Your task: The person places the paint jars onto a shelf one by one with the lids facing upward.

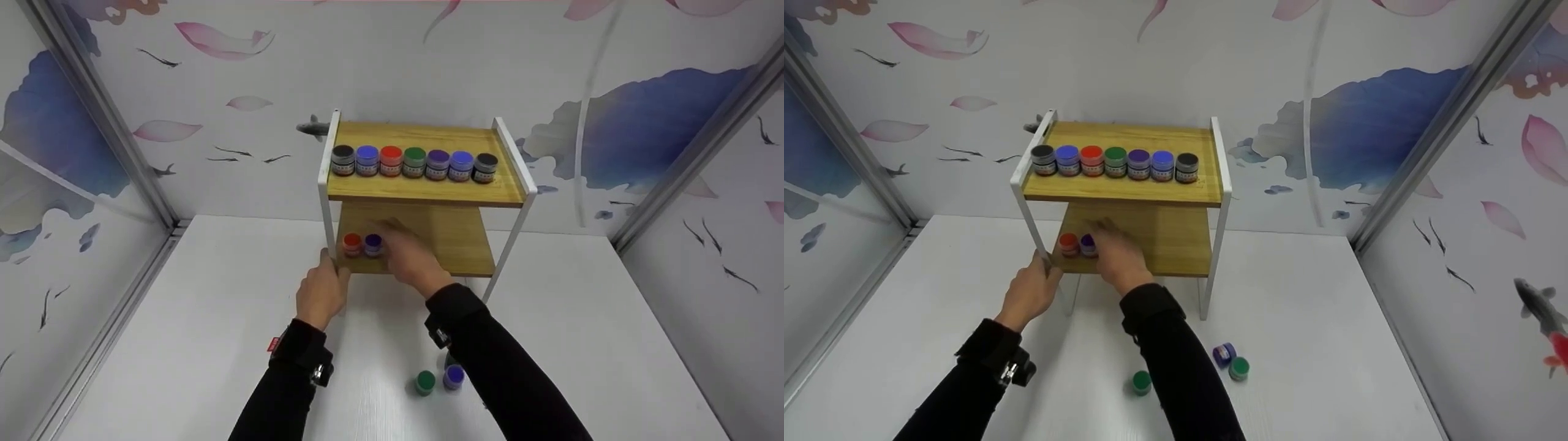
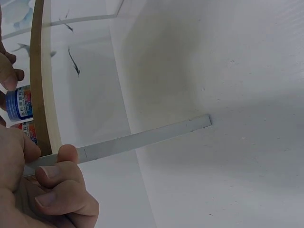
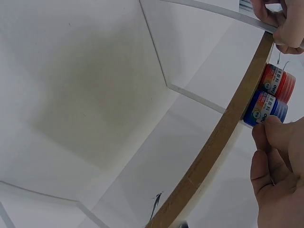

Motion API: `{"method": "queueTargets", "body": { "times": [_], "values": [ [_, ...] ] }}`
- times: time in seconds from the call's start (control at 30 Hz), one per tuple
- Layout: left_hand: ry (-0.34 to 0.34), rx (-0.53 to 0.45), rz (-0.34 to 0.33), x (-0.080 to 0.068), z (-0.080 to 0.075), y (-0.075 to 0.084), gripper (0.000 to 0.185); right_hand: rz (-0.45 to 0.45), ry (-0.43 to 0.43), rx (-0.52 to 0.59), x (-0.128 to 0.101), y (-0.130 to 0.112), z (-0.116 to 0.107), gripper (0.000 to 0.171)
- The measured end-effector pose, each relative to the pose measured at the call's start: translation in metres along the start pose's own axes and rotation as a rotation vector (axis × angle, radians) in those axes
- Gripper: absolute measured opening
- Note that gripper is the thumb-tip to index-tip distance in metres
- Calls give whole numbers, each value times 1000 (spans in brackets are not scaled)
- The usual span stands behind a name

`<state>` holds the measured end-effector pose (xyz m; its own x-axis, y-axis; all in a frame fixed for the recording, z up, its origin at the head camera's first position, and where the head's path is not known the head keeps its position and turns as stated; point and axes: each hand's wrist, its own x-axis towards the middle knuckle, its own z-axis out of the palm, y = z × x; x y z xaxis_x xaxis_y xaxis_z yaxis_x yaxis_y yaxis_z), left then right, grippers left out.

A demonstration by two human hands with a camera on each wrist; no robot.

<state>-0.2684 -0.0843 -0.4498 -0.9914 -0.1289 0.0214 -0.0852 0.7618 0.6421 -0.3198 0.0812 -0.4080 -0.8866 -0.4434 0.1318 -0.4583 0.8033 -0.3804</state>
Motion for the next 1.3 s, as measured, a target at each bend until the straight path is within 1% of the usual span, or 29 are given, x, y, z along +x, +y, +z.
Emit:
{"method": "queueTargets", "body": {
  "times": [0.1, 0.27, 0.4, 0.5, 0.57, 0.63, 0.73, 0.87, 1.0, 1.17, 1.3],
  "values": [
    [-6, 1, -4, 1, 0, 0, 62, 3, 22, 10, -3, 5, -5, 56],
    [-15, 7, -6, 2, 1, 1, 63, 9, 28, 4, -13, 14, -11, 56],
    [-20, 7, -5, 3, 0, 0, 64, 1, 56, 12, -22, 18, -16, 51],
    [-28, 4, -16, 4, -1, 0, 65, -29, 96, 26, -29, 20, -18, 43],
    [-33, 0, -21, 4, -2, 0, 65, -61, 117, 30, -34, 22, -19, 33],
    [-34, 0, -21, 5, -2, 0, 65, -89, 114, 23, -39, 24, -19, 20],
    [-22, 0, -3, 5, -1, 0, 63, -145, 66, 19, -46, 28, -19, 7],
    [-1, 6, 21, 3, 1, -1, 61, -194, -13, 0, -58, 34, -16, 5],
    [-7, 8, 12, 0, 1, -3, 60, -201, -87, -67, -72, 40, -9, 2],
    [-15, 8, 9, 0, -1, 0, 61, -206, -196, -150, -90, 51, 2, 5],
    [-25, 5, 7, 0, -2, 1, 64, -200, -254, -147, -102, 59, 11, 7]
  ]
}}
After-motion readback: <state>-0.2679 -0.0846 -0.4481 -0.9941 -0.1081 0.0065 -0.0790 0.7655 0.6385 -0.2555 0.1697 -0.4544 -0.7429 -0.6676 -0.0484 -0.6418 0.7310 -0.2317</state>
